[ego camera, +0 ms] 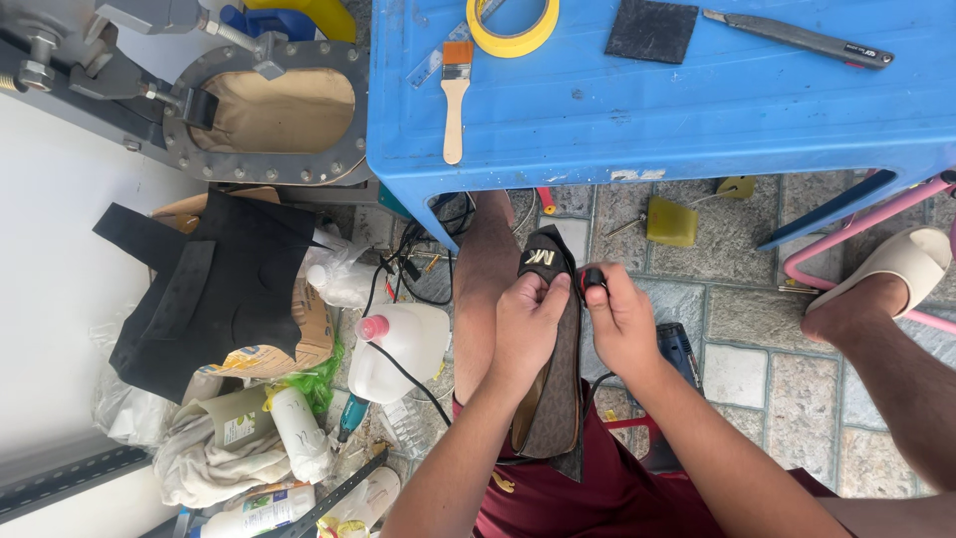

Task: The person uses a heat gun to warm a shoe sole, then applies a black rubber patch to the bottom. They use a utility knife to trim the patch and a sanding block to smooth the edges, completing the repair on one shoe.

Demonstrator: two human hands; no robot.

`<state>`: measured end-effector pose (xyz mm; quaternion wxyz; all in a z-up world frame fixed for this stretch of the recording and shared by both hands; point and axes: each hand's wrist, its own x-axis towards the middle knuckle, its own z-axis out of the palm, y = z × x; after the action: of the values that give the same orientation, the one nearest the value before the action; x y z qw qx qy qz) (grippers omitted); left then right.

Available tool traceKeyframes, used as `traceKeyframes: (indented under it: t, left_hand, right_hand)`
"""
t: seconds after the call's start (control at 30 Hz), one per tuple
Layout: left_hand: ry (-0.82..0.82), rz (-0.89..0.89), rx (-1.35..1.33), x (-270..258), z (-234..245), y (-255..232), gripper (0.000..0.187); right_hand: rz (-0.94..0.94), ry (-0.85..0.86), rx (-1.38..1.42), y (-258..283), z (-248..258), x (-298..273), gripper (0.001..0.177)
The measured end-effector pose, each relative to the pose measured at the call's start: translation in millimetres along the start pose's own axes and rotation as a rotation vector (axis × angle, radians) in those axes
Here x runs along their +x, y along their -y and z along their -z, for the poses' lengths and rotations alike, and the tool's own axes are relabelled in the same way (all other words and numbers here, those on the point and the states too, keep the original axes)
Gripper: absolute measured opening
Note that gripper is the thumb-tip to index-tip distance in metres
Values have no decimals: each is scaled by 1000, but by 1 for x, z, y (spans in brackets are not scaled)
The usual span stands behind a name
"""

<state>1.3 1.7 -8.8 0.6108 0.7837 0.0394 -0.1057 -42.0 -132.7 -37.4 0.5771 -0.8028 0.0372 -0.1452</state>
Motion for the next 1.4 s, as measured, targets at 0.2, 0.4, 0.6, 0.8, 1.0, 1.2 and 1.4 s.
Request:
traceKeyframes:
  t: [0.2,0.4,0.6,0.8,1.0,1.2,1.4]
  left_hand:
    - [-44,-41,32,7,3,8,34]
    - [-51,-33,-37,-1,7,-4,38]
    - [232,-162,442,-53,49,-42,46]
    - [275,-231,300,-72,45,-42,39]
    - [231,-5,144,-56,18,-27,41]
    - [289,119,-84,-43,-2,-8,38]
    - [555,239,-386,-52,5,-50,23]
  right_hand:
    - [237,47,-48,28,-2,-41,28]
    - [390,146,-105,30,9,-60,29]
    - [-9,80,165,8,-4,-64,32]
    - [-223,235,161,0,9,-49,29]
    - [134,239,7,25,39,-40,29]
    - [237,277,-43,30,63,-38,30]
    - [-111,153,423,0,58,-50,29]
